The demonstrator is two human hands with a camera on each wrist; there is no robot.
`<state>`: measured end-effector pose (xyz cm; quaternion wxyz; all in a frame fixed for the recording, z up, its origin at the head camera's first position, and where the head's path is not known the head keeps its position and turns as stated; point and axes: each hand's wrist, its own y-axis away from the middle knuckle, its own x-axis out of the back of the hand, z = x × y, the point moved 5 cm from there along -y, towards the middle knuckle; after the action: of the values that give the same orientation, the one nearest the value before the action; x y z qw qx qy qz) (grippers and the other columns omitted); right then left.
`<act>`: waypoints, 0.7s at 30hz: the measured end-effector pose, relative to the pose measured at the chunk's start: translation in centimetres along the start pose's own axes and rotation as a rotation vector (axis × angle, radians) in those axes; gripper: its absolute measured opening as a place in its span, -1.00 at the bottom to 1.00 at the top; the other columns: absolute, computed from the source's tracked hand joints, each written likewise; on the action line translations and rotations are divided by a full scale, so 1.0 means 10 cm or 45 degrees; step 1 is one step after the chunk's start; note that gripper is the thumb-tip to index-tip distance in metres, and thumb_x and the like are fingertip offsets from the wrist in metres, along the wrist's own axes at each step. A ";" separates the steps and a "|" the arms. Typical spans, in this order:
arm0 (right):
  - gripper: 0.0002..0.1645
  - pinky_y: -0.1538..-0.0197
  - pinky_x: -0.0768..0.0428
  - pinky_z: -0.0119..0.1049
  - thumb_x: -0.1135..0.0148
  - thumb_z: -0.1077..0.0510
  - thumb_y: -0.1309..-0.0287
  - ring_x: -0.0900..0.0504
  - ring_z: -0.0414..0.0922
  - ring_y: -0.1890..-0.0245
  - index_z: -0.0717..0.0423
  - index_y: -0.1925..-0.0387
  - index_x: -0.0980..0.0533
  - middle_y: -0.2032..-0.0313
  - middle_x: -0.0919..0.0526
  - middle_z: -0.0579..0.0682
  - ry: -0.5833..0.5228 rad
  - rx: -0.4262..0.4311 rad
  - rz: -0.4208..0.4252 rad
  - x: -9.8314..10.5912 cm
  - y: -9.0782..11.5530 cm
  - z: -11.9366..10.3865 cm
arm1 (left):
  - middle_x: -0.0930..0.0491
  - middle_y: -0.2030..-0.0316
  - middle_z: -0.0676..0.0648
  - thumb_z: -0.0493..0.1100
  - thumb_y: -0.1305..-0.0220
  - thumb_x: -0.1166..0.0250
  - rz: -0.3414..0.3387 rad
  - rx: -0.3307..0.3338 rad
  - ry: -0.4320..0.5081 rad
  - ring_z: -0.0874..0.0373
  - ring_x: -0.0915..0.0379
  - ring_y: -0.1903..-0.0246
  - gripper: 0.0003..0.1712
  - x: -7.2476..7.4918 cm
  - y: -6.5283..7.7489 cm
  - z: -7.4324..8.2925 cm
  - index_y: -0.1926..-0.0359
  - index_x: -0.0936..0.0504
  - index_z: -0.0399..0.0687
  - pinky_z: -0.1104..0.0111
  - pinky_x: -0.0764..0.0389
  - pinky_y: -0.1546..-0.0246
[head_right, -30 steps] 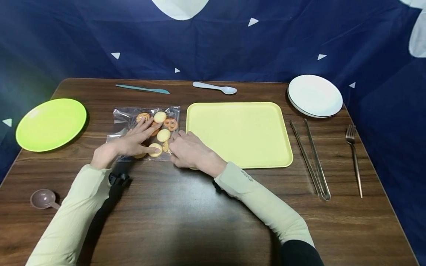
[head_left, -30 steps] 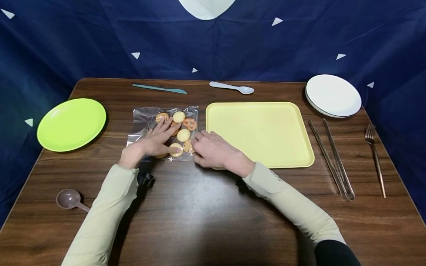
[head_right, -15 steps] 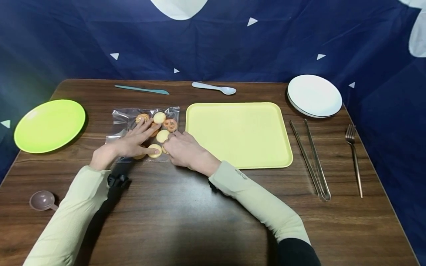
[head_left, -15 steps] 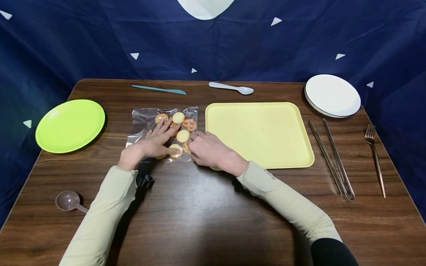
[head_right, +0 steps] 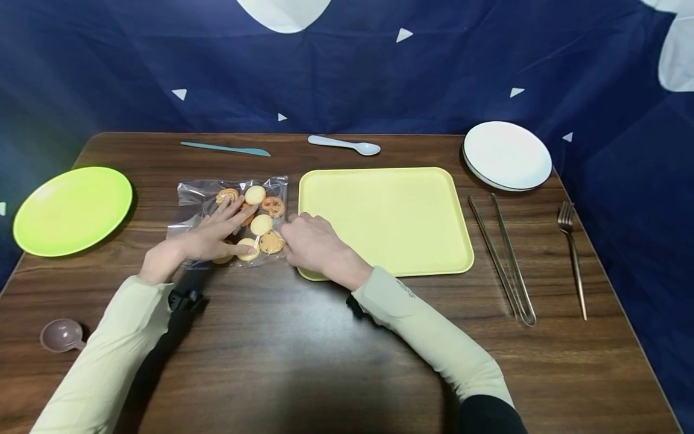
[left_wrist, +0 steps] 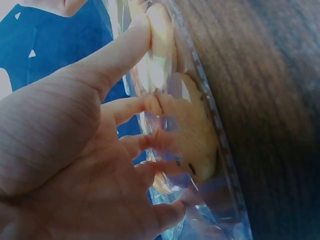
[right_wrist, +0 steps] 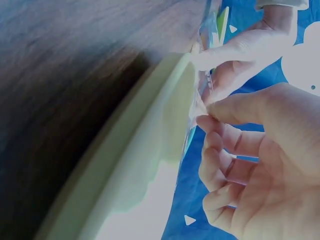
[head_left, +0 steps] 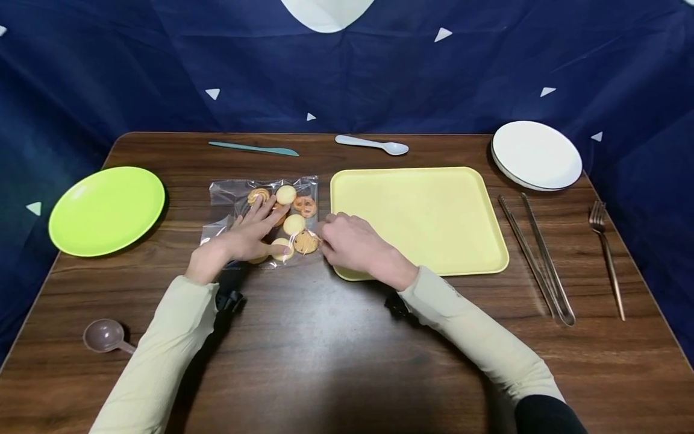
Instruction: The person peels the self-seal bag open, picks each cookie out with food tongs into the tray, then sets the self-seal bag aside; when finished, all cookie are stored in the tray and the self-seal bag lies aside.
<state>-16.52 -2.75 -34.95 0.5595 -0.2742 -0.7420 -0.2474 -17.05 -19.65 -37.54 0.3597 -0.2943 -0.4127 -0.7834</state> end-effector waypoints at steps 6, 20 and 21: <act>-0.76 0.46 -0.41 -0.32 -0.14 0.00 -0.22 -0.45 -0.17 0.47 0.00 0.51 -0.48 0.48 -0.45 -0.12 -0.087 -0.028 -0.033 0.05 0.00 0.00 | 0.47 -0.42 -0.29 0.02 -0.28 -0.23 0.001 0.000 0.007 -0.21 0.71 -0.35 -0.02 0.01 0.01 0.00 -0.47 0.18 -0.13 -0.30 0.39 -0.16; -0.63 0.36 -0.52 -0.15 -0.11 -0.14 -0.23 -0.48 -0.09 0.40 -0.05 0.58 -0.47 0.50 -0.54 -0.12 0.060 -0.153 -0.185 -0.06 -0.35 -0.16 | 0.47 -0.42 -0.29 0.04 -0.28 -0.23 -0.004 0.001 0.001 -0.21 0.71 -0.35 -0.01 0.02 0.03 0.02 -0.47 0.19 -0.12 -0.30 0.37 -0.16; -0.68 0.35 -0.53 -0.14 -0.13 -0.09 -0.22 -0.49 -0.09 0.40 -0.05 0.57 -0.47 0.49 -0.54 -0.12 0.066 -0.156 -0.198 -0.07 -0.35 -0.16 | 0.47 -0.42 -0.30 0.04 -0.27 -0.23 -0.003 -0.002 0.003 -0.21 0.70 -0.35 -0.01 0.02 0.03 0.02 -0.47 0.19 -0.12 -0.30 0.38 -0.16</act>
<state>-17.69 -6.48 -35.44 0.5398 -0.2428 -0.7299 -0.3419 -16.91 -19.64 -37.18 0.3590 -0.2930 -0.4122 -0.7845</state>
